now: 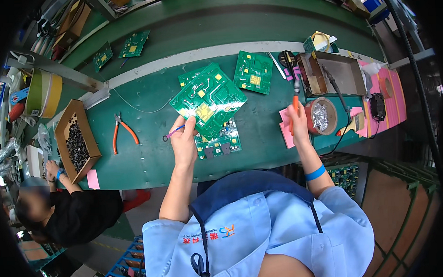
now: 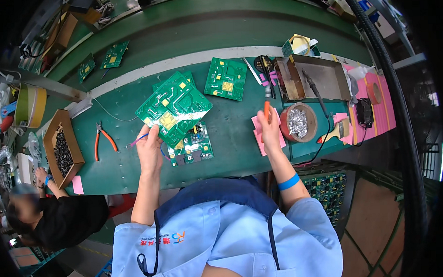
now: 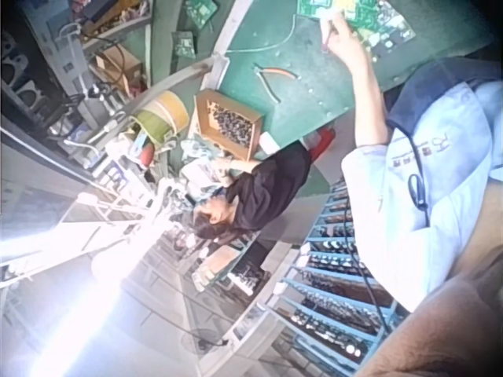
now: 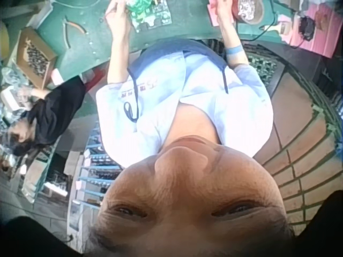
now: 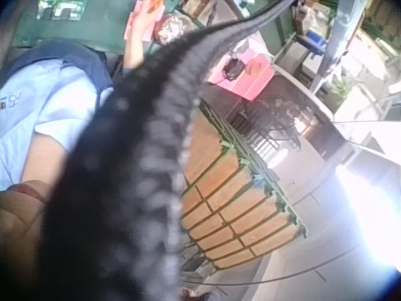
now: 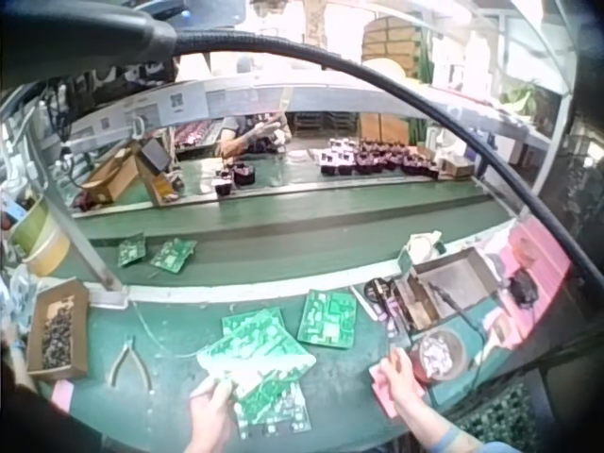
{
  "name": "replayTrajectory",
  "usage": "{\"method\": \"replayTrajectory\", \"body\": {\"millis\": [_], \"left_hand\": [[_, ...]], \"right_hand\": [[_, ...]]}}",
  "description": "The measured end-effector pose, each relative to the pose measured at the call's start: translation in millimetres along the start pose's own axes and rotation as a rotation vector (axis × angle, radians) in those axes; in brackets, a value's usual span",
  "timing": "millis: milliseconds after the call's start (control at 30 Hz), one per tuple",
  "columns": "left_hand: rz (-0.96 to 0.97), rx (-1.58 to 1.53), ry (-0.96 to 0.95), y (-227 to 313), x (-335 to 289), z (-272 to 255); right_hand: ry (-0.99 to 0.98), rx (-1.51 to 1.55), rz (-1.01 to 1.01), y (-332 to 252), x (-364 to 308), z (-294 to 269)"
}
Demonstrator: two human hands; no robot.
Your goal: The person handles multiple green circuit boards, picking them up, turning them over, and using pliers to trim wires or components. They place boards on the workbench and into a blue crate, repeating the process with several boards.
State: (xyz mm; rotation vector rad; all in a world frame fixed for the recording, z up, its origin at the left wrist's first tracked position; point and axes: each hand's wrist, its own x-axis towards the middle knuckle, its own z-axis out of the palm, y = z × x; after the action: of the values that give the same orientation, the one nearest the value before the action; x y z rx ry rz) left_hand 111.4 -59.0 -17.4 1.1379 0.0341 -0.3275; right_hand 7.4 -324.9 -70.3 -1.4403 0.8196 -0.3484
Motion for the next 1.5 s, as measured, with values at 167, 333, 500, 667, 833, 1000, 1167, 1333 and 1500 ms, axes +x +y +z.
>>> {"method": "replayTrajectory", "body": {"millis": [167,333,500,667,833,1000,1167,1333,1500], "left_hand": [[-0.123,-0.067,-0.141,7.4,1.0,-5.0],[-0.062,0.005,-0.151,7.6,-0.7,-7.4],[0.238,0.922,-0.230,20.8,-17.1,-10.3],[1.052,1.190,-0.605,33.2,-22.7,-3.8],[0.552,0.933,-0.007,13.6,-26.8,-28.4],[-0.392,0.048,-0.086,-3.0,-24.9,-63.3],[-0.332,0.342,-0.054,-0.7,-29.2,-49.1],[-0.262,0.457,-0.058,-7.2,-26.8,-53.2],[-0.254,0.606,-0.004,-27.0,-26.5,-68.0]], "right_hand": [[0.060,-0.935,-0.491,30.2,-6.8,-11.9],[0.059,-1.122,-0.720,25.6,-22.8,2.6],[-0.754,0.371,0.265,-14.4,-11.7,27.2],[-0.852,0.300,0.212,-43.2,-19.7,60.2],[-0.732,0.359,0.326,-31.5,-29.5,72.2],[-0.709,0.282,0.328,-14.9,-34.9,84.4],[-0.690,0.258,0.342,-9.8,-33.8,89.3],[-0.677,0.201,0.335,-6.2,-33.2,90.1],[-0.686,-0.185,0.027,18.4,-29.0,89.3]]}}
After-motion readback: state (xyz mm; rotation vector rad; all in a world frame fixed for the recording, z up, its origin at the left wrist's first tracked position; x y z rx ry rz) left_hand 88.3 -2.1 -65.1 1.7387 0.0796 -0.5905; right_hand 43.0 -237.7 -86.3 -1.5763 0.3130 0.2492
